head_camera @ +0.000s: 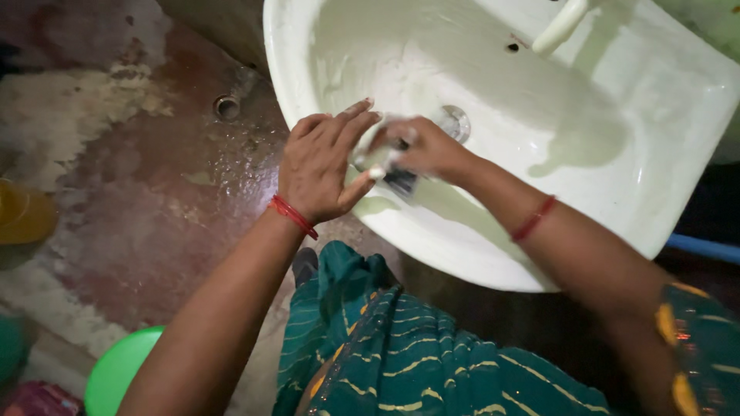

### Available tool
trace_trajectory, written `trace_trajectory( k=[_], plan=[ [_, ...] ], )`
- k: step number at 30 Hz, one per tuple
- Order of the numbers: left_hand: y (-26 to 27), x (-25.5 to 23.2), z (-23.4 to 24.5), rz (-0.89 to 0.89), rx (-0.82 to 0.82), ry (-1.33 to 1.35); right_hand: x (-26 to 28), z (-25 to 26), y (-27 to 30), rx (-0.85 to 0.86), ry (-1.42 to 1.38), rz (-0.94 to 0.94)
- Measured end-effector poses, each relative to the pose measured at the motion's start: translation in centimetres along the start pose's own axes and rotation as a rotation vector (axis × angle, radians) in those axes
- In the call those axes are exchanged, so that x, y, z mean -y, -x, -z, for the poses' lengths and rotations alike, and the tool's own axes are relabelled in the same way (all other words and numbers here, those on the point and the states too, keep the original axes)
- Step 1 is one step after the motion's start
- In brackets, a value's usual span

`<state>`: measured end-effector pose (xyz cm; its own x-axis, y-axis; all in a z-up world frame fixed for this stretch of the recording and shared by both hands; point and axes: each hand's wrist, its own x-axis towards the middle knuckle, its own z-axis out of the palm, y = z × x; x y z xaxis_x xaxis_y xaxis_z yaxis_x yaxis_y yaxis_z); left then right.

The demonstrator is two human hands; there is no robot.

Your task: The person scrubs a white ceramic sink using a small cloth or sponge. They wipe the basin, the rim, and the area around the drain and faucet in a repetitive circular and back-and-forth motion.

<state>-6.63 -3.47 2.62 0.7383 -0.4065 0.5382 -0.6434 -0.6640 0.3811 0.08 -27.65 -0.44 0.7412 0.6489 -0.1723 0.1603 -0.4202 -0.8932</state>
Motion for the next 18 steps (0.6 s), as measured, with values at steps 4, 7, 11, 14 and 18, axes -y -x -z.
trace_trajectory(
  k=[4,7,11,14,18],
  plan=[
    [0.0,-0.1,-0.2,0.053,-0.03,0.036,0.6,4.7,9.2,0.422,0.12,-0.045],
    [0.2,0.2,-0.4,0.045,-0.038,0.052,1.5,5.1,11.4,0.397,0.098,-0.179],
    [-0.1,0.5,-0.7,0.022,-0.053,0.028,1.1,1.8,4.7,0.21,0.083,0.076],
    [0.1,0.5,-0.8,0.041,-0.047,0.003,2.4,-0.6,0.3,-0.022,0.046,0.056],
    [0.5,0.4,-1.0,0.042,-0.046,0.019,3.9,0.7,5.5,0.143,0.228,0.339]
  ],
)
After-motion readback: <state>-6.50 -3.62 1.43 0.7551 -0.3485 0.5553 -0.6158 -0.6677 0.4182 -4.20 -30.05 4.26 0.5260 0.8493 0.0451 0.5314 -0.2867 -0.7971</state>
